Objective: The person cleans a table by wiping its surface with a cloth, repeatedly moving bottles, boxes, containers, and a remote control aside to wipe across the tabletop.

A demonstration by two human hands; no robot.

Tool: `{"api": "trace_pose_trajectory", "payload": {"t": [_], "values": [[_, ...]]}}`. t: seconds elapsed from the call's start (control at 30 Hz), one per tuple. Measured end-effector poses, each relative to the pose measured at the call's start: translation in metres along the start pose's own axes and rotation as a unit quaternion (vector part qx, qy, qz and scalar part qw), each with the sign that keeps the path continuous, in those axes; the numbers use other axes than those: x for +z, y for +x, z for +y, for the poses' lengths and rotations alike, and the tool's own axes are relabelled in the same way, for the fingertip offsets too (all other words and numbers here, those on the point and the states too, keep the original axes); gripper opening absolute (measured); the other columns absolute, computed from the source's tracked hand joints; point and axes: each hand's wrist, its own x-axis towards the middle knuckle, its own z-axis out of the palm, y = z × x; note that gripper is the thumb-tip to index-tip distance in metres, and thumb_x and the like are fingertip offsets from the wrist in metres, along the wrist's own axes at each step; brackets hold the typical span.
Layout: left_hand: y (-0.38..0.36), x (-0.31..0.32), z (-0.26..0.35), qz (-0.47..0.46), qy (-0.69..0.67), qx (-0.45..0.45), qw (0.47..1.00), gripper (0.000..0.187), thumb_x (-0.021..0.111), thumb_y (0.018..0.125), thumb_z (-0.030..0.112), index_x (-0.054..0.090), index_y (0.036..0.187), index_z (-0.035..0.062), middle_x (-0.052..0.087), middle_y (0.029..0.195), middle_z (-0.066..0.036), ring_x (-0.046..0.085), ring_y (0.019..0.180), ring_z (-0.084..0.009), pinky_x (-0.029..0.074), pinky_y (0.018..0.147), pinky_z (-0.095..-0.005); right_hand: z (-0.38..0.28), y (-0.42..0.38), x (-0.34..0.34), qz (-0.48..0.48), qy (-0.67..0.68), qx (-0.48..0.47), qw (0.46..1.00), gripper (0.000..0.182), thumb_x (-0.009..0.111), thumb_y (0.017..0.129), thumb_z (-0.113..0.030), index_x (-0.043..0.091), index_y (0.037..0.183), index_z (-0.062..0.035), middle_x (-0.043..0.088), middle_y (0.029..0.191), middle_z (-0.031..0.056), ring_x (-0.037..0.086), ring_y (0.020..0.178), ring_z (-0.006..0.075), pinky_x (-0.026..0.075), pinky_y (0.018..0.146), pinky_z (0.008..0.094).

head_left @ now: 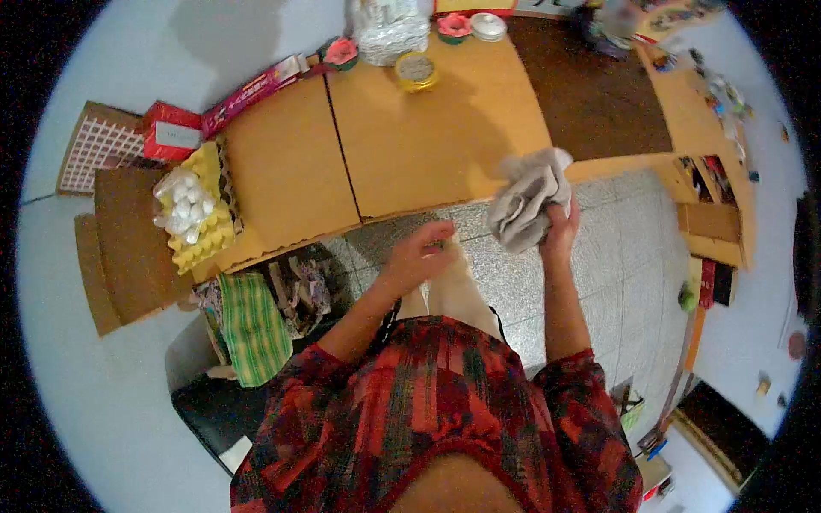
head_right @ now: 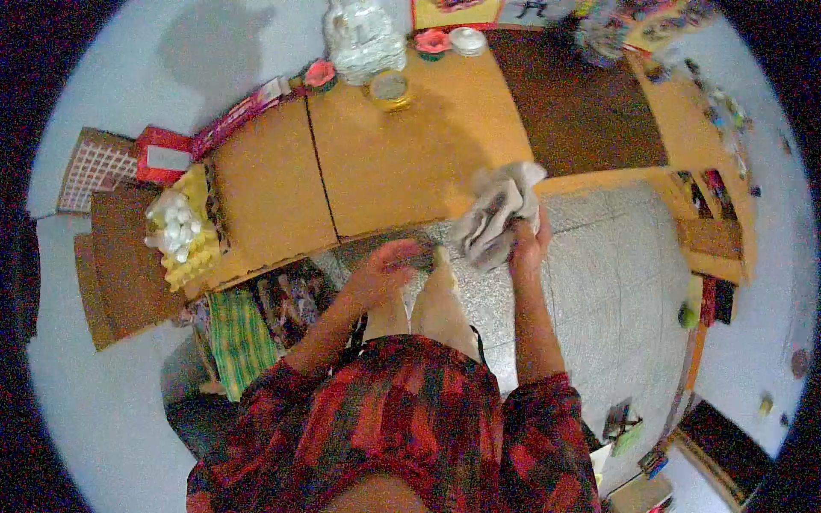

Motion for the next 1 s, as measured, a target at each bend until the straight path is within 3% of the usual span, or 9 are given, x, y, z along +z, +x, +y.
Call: {"api": "trace_pose_trajectory", "payload": {"t": [0.03, 0.07, 0.13, 0.2, 0.4, 0.67, 0.8, 0.93, 1.0], "values": [[0.001, -0.016, -0.01, 0.015, -0.003, -0.008, 1.0, 0.055, 0.067, 0.08, 0.025, 0.047, 0.126, 0.0048, 0.058, 0.117, -0.013, 0.057, 0.106, -0.0209, 0.045, 0.09, -0.0328, 0.012, 0.027, -0.008, -0.012, 0.001, 0.012, 1.0, 0.048, 0.058, 0.078, -0.018, 0.049, 0.123, -0.0039, 0.054, 0.118, 0.0157, 0.053, 0.107, 0.0306, 0.045, 0.09, 0.041], [0.0, -0.031, -0.02, 0.04, -0.016, -0.039, 0.998, 0.05, 0.065, 0.082, 0.024, 0.049, 0.125, 0.0056, 0.06, 0.114, -0.011, 0.058, 0.104, -0.0205, 0.046, 0.089, -0.0331, 0.027, 0.054, -0.016, -0.047, -0.286, -0.091, 0.953, 0.051, 0.061, 0.078, -0.026, 0.05, 0.124, -0.0081, 0.049, 0.124, 0.0174, 0.048, 0.112, 0.0343, 0.041, 0.093, 0.0457], [-0.005, -0.049, -0.025, 0.085, -0.032, -0.083, 0.992, 0.045, 0.063, 0.083, 0.022, 0.05, 0.124, 0.0065, 0.062, 0.111, -0.01, 0.059, 0.102, -0.0201, 0.047, 0.088, -0.0334, 0.059, 0.091, -0.02, -0.075, -0.663, -0.221, 0.712, 0.069, 0.068, 0.072, -0.049, 0.045, 0.132, -0.0217, 0.029, 0.141, 0.0203, 0.029, 0.127, 0.0453, 0.028, 0.099, 0.0591], [-0.019, -0.058, -0.019, 0.152, 0.146, -0.138, 0.968, 0.041, 0.061, 0.084, 0.022, 0.051, 0.122, 0.008, 0.064, 0.106, -0.009, 0.061, 0.098, -0.0189, 0.048, 0.085, -0.0336, 0.107, 0.128, -0.026, -0.107, -0.674, -0.199, 0.704, 0.084, 0.068, 0.067, -0.057, 0.038, 0.137, -0.0223, 0.023, 0.146, 0.0182, 0.022, 0.129, 0.0485, 0.022, 0.099, 0.0647], [-0.036, -0.046, -0.038, 0.241, 0.022, -0.185, 0.952, 0.039, 0.063, 0.084, 0.023, 0.053, 0.119, 0.0075, 0.065, 0.104, -0.011, 0.063, 0.092, -0.02, 0.05, 0.08, -0.0316, 0.144, 0.125, 0.056, -0.275, -0.641, -0.237, 0.676, 0.095, 0.07, 0.063, -0.057, 0.03, 0.142, -0.023, 0.018, 0.149, 0.0155, 0.013, 0.134, 0.0464, 0.013, 0.103, 0.0643], [-0.033, -0.03, -0.03, 0.314, -0.001, -0.191, 0.93, 0.039, 0.064, 0.083, 0.019, 0.054, 0.119, 0.0071, 0.066, 0.102, -0.011, 0.063, 0.091, -0.0186, 0.051, 0.079, -0.0317, 0.157, 0.065, 0.171, -0.632, -0.487, -0.321, 0.51, 0.083, 0.077, 0.061, -0.031, 0.04, 0.134, -0.0185, 0.024, 0.146, 0.0139, 0.018, 0.135, 0.04, 0.013, 0.108, 0.0572], [-0.05, -0.036, -0.021, 0.364, -0.025, -0.207, 0.908, 0.036, 0.062, 0.085, 0.016, 0.054, 0.119, 0.0037, 0.065, 0.105, -0.011, 0.061, 0.097, -0.0191, 0.049, 0.084, -0.0314, 0.172, 0.102, 0.201, -0.7, -0.385, -0.277, 0.535, 0.075, 0.077, 0.062, -0.022, 0.044, 0.13, -0.0169, 0.025, 0.146, 0.0131, 0.02, 0.135, 0.0386, 0.017, 0.108, 0.054], [-0.073, -0.04, -0.038, 0.401, -0.047, -0.207, 0.891, 0.035, 0.062, 0.086, 0.015, 0.054, 0.119, 0.0038, 0.065, 0.105, -0.011, 0.061, 0.096, -0.0188, 0.049, 0.083, -0.0311, 0.193, 0.148, 0.275, -0.534, -0.418, -0.336, 0.654, 0.064, 0.072, 0.07, -0.023, 0.047, 0.128, -0.0166, 0.03, 0.143, 0.0161, 0.025, 0.133, 0.0387, 0.02, 0.107, 0.0515], [-0.084, -0.039, -0.042, 0.412, -0.078, -0.234, 0.877, 0.035, 0.062, 0.086, 0.015, 0.054, 0.119, 0.0044, 0.065, 0.105, -0.011, 0.061, 0.096, -0.0183, 0.049, 0.083, -0.031, 0.22, 0.172, 0.306, -0.51, -0.465, -0.358, 0.628, 0.061, 0.07, 0.073, -0.027, 0.046, 0.128, -0.0166, 0.033, 0.142, 0.0171, 0.027, 0.131, 0.0383, 0.021, 0.106, 0.0512]]}}
